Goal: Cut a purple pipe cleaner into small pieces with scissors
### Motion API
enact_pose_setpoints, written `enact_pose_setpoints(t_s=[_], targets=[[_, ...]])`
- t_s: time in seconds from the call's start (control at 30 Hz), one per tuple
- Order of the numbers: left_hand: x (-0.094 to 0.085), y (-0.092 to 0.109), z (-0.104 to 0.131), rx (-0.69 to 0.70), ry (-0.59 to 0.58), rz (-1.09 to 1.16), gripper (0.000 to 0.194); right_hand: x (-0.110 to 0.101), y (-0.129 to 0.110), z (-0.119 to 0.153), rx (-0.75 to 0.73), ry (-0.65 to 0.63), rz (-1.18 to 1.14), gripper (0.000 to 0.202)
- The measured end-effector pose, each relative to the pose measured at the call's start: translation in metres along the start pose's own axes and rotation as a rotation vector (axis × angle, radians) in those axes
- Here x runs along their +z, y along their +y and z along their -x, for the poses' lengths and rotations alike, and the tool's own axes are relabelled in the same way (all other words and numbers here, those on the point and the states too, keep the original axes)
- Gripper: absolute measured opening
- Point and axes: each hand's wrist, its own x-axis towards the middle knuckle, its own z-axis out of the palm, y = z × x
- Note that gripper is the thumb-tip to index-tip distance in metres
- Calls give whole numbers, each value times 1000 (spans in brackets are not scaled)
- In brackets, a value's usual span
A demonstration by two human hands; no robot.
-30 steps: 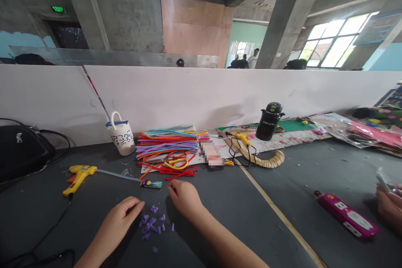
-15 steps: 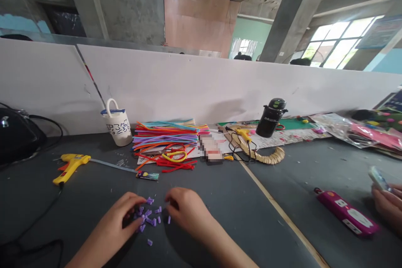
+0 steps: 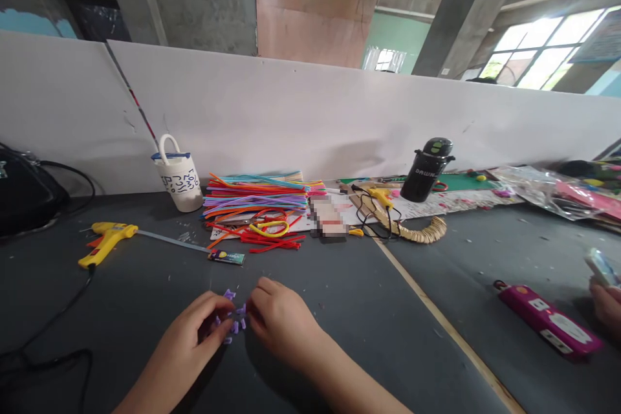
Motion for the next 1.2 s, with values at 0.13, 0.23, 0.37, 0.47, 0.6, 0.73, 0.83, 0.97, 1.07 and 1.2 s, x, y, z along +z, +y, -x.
enact_pose_setpoints(t_s=[0.13,0.23,0.37,0.47,0.6,0.73,0.83,0.97,1.07,1.2], targets=[[0,6,0,-172,-103,341,17,-7,-8,3,-129,147,-75,11],[1,7,-1,-247,-128,473,19,-8,-11,6,-201,192,-121,12],[1,11,-1,-369,-77,708,22,-9,-14,5,-92,291,-424,17],[2,14,1,-401,-18,777,25,-9,-16,1,24,301,-629,14],[8,10,2,-408,-53,797,30,-5,-18,-1,107,296,-700,14],[12,3,0,-398,-43,742,36,1,-18,2,34,326,-541,11],[9,5,0,-293,25,664,30,4,-17,4,-130,322,-244,13],[5,15,3,-303,-47,748,23,4,-21,4,-212,356,-59,24],[4,20,6,-357,-57,936,24,3,-26,3,-134,356,-253,18],[3,17,4,-406,-108,1049,23,1,-25,3,22,303,-463,31]])
